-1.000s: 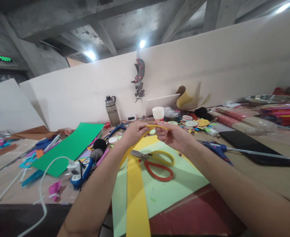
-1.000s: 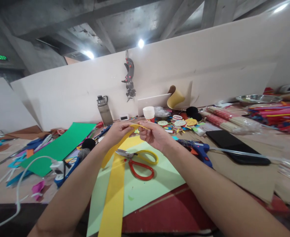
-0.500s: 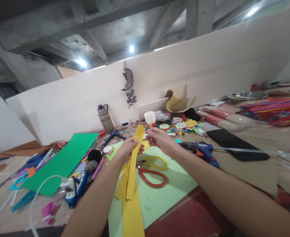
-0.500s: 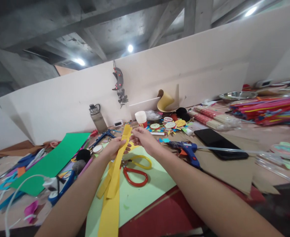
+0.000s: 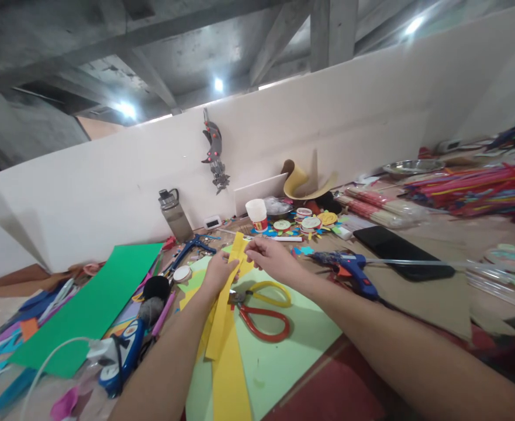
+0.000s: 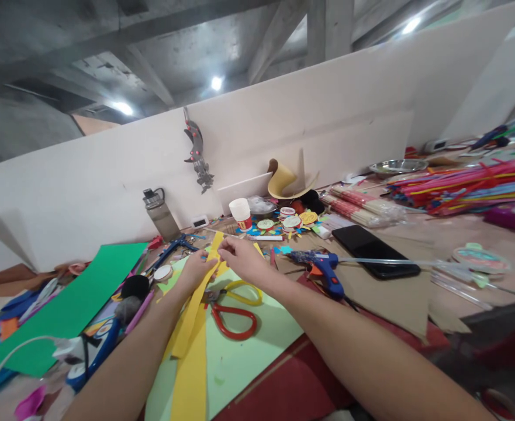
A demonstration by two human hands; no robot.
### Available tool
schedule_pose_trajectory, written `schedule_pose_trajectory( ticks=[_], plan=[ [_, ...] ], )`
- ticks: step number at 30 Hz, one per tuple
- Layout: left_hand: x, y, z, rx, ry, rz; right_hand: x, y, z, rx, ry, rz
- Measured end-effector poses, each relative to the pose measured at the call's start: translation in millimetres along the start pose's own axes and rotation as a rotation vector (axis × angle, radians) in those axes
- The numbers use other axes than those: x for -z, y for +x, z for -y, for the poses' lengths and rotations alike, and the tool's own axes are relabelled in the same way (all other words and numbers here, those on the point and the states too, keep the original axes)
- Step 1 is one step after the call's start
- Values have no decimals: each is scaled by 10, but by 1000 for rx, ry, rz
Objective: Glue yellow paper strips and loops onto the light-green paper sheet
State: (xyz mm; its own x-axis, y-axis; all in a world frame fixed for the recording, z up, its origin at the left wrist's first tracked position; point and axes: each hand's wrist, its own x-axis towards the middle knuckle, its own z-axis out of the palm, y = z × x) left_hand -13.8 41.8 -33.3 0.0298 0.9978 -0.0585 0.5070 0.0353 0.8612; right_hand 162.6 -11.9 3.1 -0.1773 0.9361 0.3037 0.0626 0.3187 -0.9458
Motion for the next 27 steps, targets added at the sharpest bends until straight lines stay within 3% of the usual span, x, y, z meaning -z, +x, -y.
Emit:
schedule_pose_trajectory(
  ticks=[5,9,12,15,18,20,23,27],
  plan=[
    [-14,-53,15,-70,12,14,77,28,76,73,-147,-127],
    [19,-79,-11,-149,74,-14,237,82,230,57,-231,-151],
    [49,-51,-15,-160,39,-3,531,-10,370,69,-363,-188],
    [66,-45,-32,-157,16,15,958,-277,425,42,-849,-254],
    [52,-76,-70,-131,0,48,1347,-619,327,-124,-1071,-248],
    [20,-98,-96,-103,-17,80,1497,-803,194,-319,-1194,-200],
    [-46,-114,-124,-80,-27,128,1535,-949,-31,-465,-1184,-159],
    [-111,-112,-135,-82,-7,174,1447,-954,-251,-416,-1110,-216]
  ],
)
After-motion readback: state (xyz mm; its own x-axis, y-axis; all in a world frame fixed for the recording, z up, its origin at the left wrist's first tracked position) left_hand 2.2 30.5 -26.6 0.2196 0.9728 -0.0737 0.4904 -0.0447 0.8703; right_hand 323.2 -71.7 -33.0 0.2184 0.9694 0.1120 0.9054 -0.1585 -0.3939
